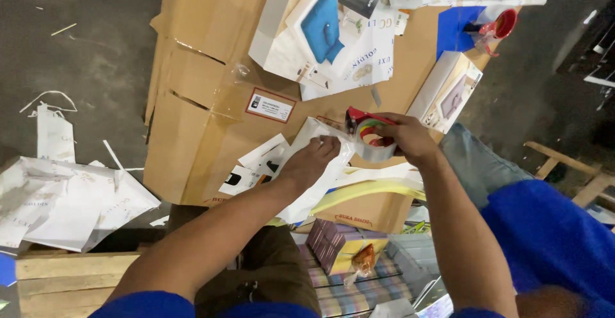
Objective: Wrapping small boxes in paper sheets and securing them with tape.
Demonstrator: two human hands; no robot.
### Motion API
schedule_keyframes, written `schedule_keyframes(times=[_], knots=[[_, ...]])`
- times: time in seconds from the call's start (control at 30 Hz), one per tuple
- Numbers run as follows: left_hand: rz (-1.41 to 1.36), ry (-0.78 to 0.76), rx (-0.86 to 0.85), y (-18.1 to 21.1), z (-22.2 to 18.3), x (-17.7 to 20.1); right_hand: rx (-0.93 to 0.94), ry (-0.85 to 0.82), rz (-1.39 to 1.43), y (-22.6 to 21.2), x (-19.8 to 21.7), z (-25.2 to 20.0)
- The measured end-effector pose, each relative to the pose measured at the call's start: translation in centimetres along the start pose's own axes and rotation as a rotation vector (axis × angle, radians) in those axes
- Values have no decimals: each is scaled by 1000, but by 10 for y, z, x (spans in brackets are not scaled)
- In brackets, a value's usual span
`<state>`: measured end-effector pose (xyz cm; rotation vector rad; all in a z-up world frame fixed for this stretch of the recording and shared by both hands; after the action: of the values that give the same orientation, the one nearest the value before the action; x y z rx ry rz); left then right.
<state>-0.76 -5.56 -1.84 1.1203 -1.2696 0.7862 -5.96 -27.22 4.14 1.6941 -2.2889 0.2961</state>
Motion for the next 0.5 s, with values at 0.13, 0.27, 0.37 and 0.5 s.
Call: schedule_keyframes(times=[0.13,0.27,0.37,0.5], knots=[[47,-122,-65,-5,-1,20,-2,11,279,48,2,-2],[102,-110,-52,-9,-7,30,-14,17,472,79,3,11],[160,-99,-64,-13,-10,36,-1,41,499,78,6,17],[114,-88,-30,-13,-8,33,100,105,351,47,1,17]])
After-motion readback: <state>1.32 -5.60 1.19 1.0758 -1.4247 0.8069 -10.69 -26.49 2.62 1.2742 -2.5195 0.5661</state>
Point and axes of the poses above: each hand's wrist, its own z-axis towards the middle knuckle, its own x-axis out of the back of the hand, y = z × x, the point moved 5 cm from there along z, towards the middle knuckle, and after that the axes turned 11 degrees about -x, right-handed, at the moved point
